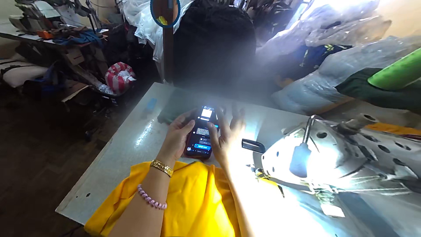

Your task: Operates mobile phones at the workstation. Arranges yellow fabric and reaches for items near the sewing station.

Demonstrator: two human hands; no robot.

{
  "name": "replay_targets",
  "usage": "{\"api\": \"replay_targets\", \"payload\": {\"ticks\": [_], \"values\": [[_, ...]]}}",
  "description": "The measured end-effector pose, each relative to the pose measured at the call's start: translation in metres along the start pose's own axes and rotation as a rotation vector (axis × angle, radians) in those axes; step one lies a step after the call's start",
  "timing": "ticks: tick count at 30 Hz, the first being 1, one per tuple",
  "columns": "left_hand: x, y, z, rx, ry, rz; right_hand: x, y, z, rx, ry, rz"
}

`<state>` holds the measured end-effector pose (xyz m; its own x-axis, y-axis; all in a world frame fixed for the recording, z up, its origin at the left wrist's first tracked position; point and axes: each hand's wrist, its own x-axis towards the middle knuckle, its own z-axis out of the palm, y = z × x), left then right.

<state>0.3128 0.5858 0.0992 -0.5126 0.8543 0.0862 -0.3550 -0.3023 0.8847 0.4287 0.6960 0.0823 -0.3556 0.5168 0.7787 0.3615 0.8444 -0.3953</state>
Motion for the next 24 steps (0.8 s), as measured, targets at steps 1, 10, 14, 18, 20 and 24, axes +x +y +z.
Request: {"api": "replay_targets", "payload": {"ticks": [1, 10, 14, 18, 20, 24], "values": [[0.000, 0.000, 0.000, 0.002, -0.006, 0.001, 0.000, -0.001, -0.004, -0.002, -0.003, -0.017], [0.004, -0.009, -0.008, -0.045, 0.017, 0.007, 0.002, -0.021, -0.015, 0.047, 0.003, -0.083], [0.008, -0.011, -0.009, -0.104, 0.044, -0.003, 0.012, -0.025, -0.011, -0.103, -0.142, -0.017], [0.010, -0.010, -0.008, -0.129, 0.034, -0.008, 0.023, -0.026, -0.008, -0.190, -0.248, -0.031], [0.010, -0.010, -0.008, -0.131, 0.044, -0.010, 0.022, -0.025, -0.013, -0.214, -0.301, -0.062], [0.011, -0.013, -0.011, -0.091, 0.060, -0.007, 0.004, -0.015, -0.021, -0.086, -0.285, -0.212]]}}
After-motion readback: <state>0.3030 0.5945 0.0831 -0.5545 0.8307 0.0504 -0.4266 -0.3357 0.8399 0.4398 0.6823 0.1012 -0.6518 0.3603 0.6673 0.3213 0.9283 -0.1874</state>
